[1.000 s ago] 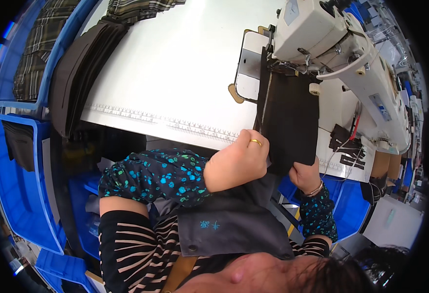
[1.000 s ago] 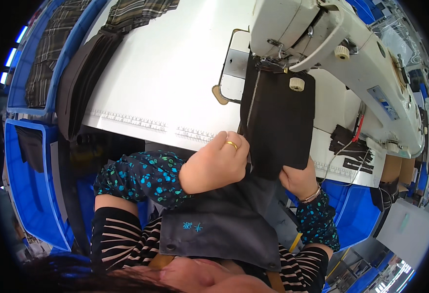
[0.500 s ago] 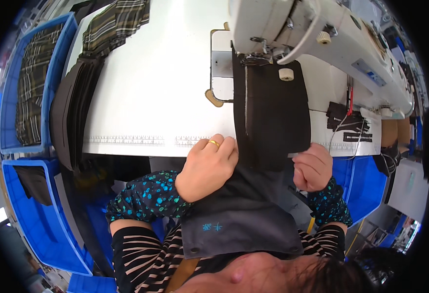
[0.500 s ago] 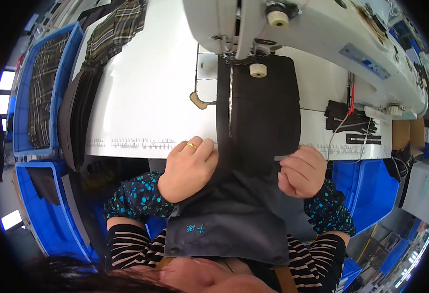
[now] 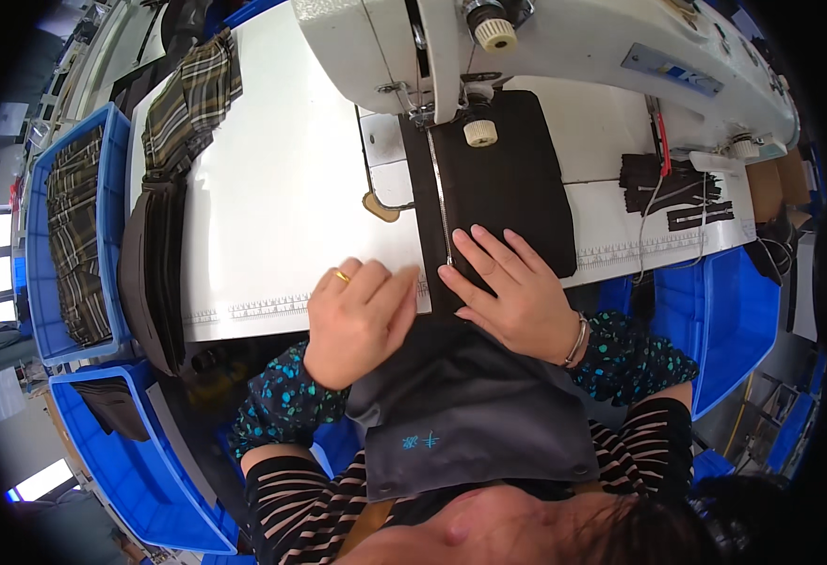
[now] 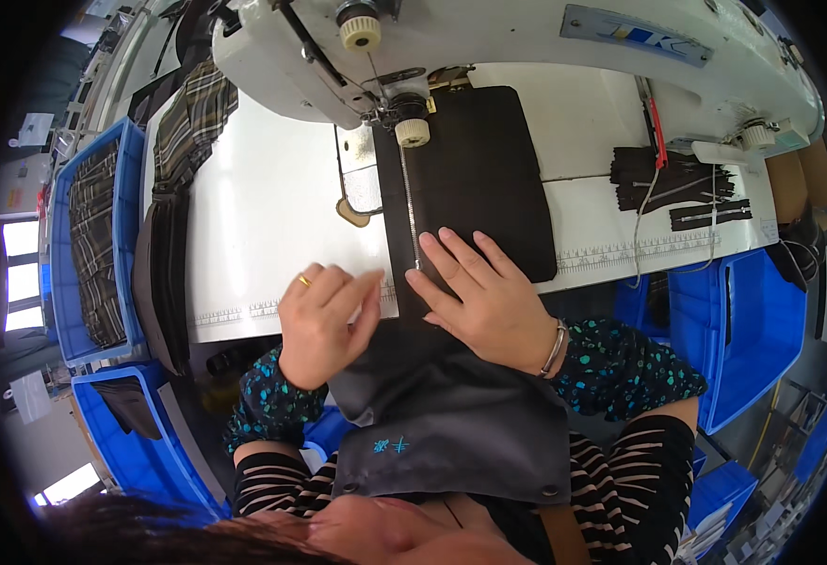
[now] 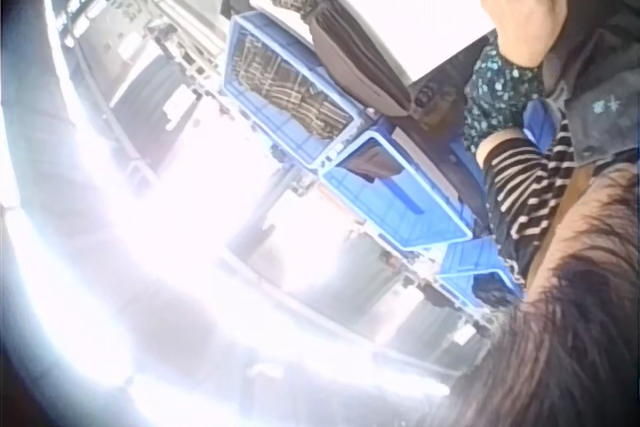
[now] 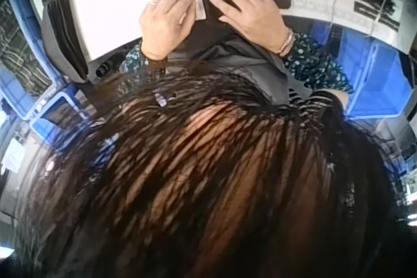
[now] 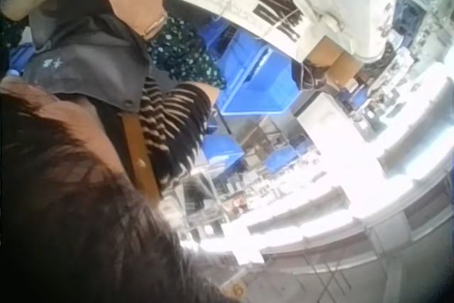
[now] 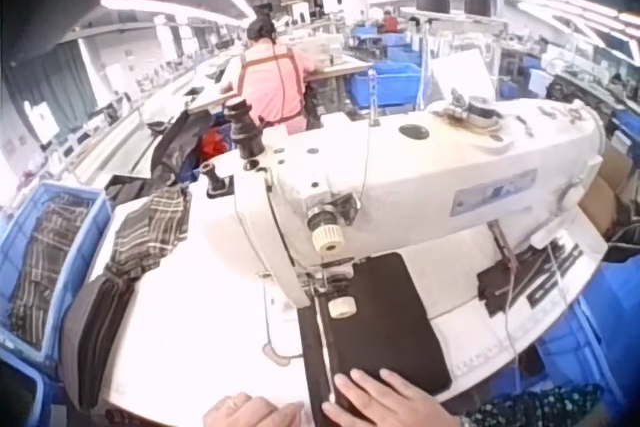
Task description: The person sews a zipper onto a piece of dark fabric using an industrial sewing machine. They align the zipper with the fabric edge, guide the material under the presser foot, and stitch along the zipper teeth. The person repeats this process for multiple fabric pieces, handling them one at a time.
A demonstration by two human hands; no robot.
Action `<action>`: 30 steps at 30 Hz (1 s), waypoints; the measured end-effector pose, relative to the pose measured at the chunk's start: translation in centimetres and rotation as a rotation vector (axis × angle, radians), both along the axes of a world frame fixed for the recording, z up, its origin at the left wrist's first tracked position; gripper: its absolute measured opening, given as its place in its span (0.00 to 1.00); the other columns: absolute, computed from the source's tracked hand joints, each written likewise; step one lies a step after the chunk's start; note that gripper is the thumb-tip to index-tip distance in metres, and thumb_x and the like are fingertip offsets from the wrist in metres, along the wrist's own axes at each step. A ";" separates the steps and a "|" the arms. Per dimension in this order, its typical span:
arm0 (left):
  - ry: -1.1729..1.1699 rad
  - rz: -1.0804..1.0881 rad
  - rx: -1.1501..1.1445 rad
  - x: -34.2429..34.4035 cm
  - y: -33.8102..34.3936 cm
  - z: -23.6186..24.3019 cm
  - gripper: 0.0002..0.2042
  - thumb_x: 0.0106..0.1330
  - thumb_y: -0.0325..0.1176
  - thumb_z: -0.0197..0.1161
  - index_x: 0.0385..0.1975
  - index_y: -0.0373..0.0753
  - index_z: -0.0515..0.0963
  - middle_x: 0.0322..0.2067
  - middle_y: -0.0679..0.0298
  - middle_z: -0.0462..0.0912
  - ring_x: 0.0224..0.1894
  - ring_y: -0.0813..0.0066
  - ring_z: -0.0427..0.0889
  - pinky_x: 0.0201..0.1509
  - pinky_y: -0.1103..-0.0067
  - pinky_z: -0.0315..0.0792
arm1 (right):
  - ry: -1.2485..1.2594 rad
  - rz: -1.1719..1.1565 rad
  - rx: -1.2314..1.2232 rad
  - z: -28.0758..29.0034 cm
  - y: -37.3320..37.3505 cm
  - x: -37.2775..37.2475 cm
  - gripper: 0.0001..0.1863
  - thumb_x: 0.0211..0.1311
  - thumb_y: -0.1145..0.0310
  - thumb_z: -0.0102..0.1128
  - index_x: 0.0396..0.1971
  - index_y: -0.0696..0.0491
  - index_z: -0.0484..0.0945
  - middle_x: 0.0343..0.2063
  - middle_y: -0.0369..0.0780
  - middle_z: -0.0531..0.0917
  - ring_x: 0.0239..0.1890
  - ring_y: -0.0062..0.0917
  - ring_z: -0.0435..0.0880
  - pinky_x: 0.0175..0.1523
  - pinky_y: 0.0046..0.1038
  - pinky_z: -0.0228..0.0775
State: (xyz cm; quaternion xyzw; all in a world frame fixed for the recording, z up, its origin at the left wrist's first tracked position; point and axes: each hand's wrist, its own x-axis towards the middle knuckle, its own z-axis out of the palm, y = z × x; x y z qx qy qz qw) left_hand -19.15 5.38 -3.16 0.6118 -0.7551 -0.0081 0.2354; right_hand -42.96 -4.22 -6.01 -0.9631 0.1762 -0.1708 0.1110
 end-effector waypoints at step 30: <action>-0.157 -0.030 0.065 2.2 -10.1 -1.3 0.35 0.55 0.54 0.74 0.63 0.46 0.82 0.63 0.68 0.80 0.64 0.62 0.77 0.71 0.60 0.67 | 0.040 -0.028 -0.110 1.5 -10.2 3.9 0.42 0.44 0.41 0.79 0.56 0.55 0.82 0.58 0.42 0.82 0.68 0.41 0.75 0.73 0.49 0.63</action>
